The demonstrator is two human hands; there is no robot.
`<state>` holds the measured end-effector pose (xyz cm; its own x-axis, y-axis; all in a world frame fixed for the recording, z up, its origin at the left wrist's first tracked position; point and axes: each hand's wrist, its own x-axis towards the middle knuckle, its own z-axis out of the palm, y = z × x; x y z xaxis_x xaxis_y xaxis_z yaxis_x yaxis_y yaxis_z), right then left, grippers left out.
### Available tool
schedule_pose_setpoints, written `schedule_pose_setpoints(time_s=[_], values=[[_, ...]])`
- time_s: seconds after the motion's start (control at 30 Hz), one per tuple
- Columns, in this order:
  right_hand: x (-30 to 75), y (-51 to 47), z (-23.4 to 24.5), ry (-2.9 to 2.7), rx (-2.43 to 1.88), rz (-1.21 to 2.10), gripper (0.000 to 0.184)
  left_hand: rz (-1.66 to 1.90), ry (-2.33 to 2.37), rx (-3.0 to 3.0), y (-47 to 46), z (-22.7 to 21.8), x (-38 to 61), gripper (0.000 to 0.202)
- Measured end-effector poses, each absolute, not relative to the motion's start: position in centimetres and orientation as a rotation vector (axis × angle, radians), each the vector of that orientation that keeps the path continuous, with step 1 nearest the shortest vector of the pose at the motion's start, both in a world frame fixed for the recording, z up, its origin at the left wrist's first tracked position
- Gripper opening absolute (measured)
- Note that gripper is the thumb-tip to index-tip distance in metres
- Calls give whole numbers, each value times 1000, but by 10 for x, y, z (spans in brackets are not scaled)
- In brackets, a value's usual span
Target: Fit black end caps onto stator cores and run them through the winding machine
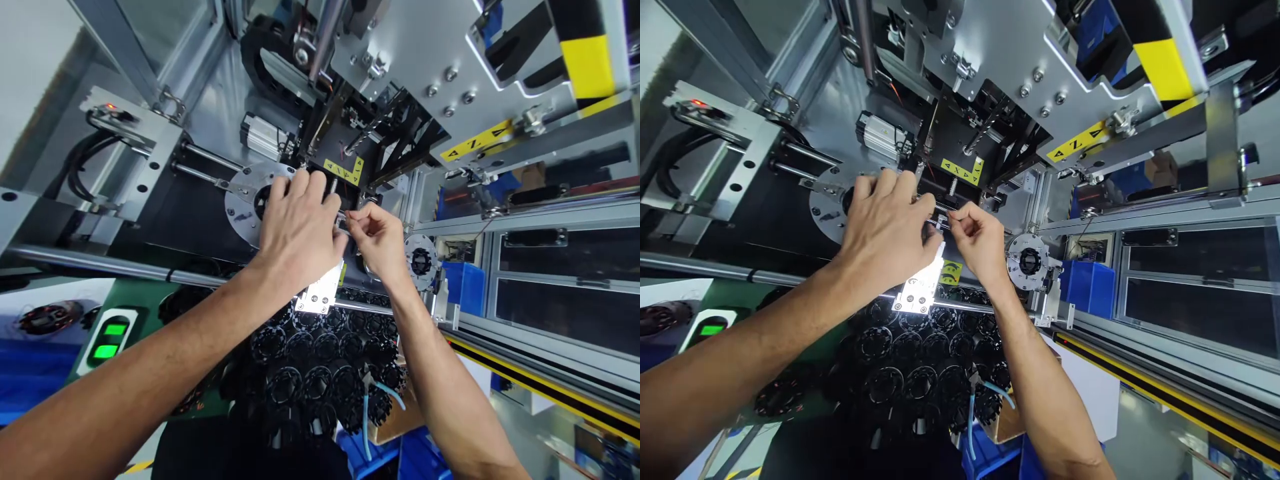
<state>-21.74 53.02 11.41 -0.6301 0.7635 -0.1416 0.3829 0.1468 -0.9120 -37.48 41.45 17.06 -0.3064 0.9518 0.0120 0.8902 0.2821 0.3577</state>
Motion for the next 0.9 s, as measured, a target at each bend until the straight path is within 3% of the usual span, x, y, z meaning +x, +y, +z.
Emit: schedule_pose_setpoints(time_s=[0.37,0.63,0.9], values=[[-225,537,96,-1901,-1057,1689,18,319,2309,1571,427,179,-378,33],[-237,570,104,-1729,-1215,2267,62,60,2230,1661,453,187,-393,39],[-254,588,110,-1593,-1301,2628,33,-8,2074,1677,477,167,-416,31]])
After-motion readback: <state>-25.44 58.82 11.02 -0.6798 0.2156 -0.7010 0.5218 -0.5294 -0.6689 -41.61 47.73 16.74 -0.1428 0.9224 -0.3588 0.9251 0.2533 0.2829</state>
